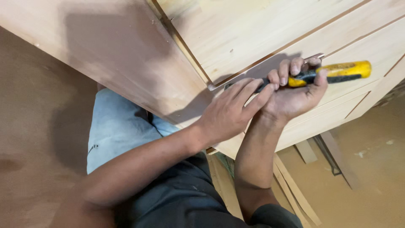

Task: The person works on a wooden paneled cabinet door, using a chisel to trim and clean the recessed panel edges and grooves, running a finger along the cuts to check them, and using a sanding block to smooth the panel surfaces and frame edges.

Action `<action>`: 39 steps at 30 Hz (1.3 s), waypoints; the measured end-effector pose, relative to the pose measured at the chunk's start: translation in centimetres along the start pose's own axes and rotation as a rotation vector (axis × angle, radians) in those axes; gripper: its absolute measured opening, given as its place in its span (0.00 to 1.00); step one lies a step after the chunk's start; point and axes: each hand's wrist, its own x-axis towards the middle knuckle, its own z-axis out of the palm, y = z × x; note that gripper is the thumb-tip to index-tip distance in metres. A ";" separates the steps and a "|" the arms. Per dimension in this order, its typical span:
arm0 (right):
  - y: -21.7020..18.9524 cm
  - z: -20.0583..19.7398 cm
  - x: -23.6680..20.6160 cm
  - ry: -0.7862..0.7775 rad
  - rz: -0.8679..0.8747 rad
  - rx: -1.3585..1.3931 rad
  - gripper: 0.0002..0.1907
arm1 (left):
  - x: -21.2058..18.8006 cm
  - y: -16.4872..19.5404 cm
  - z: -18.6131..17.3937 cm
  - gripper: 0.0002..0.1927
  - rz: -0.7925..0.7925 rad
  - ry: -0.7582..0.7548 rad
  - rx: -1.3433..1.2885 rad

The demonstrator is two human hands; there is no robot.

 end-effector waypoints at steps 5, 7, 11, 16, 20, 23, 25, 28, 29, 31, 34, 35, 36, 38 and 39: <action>-0.4 -2.2 -0.2 -0.061 -0.145 -0.155 0.16 | 3.0 -3.5 0.4 0.30 -0.060 -0.122 -0.228; -1.3 -2.3 1.0 -0.103 -0.216 -0.240 0.18 | 5.2 -4.4 0.1 0.27 -0.092 -0.127 -0.374; -3.2 -2.0 2.9 -0.098 -0.171 -0.173 0.17 | 8.3 -4.9 -0.1 0.19 -0.114 -0.263 -0.519; -4.9 -2.7 2.6 0.110 -0.064 -0.091 0.17 | 8.7 -3.2 -0.7 0.17 -0.119 -0.248 -0.352; -5.9 -4.8 3.9 -0.066 -0.062 -0.061 0.17 | 4.9 -0.3 -0.4 0.18 -0.101 -0.202 -0.145; -6.2 -6.5 6.5 -0.210 0.019 -0.083 0.19 | 2.6 0.4 0.9 0.24 -0.027 -0.060 -0.102; -6.1 -7.2 8.6 -0.236 0.088 -0.094 0.20 | 1.8 0.8 2.1 0.28 -0.009 -0.013 -0.057; -6.2 -7.1 11.2 -0.255 0.209 -0.101 0.22 | 1.6 0.9 3.4 0.28 -0.044 -0.016 0.008; -6.0 -6.9 11.7 -0.251 0.220 -0.111 0.22 | 1.6 0.8 3.6 0.28 -0.050 -0.011 0.014; -5.6 -6.2 12.0 -0.237 0.210 -0.136 0.22 | 1.5 0.8 3.8 0.26 -0.058 -0.023 0.024; -4.1 -5.1 11.3 -0.070 -0.032 -0.240 0.18 | 1.5 0.8 3.7 0.25 -0.052 -0.047 0.043; -3.7 -4.6 11.0 -0.038 -0.121 -0.279 0.17 | 1.7 0.8 3.5 0.26 -0.047 -0.042 0.041; -3.1 -4.2 10.6 -0.002 -0.208 -0.321 0.16 | 1.9 0.7 3.2 0.26 -0.043 -0.038 0.040; -2.3 -3.3 10.1 -0.007 -0.326 -0.377 0.18 | 2.7 0.2 2.3 0.27 -0.018 0.003 -0.011; -2.1 -2.9 10.0 -0.007 -0.378 -0.399 0.21 | 3.3 -0.1 1.7 0.27 0.000 0.015 -0.041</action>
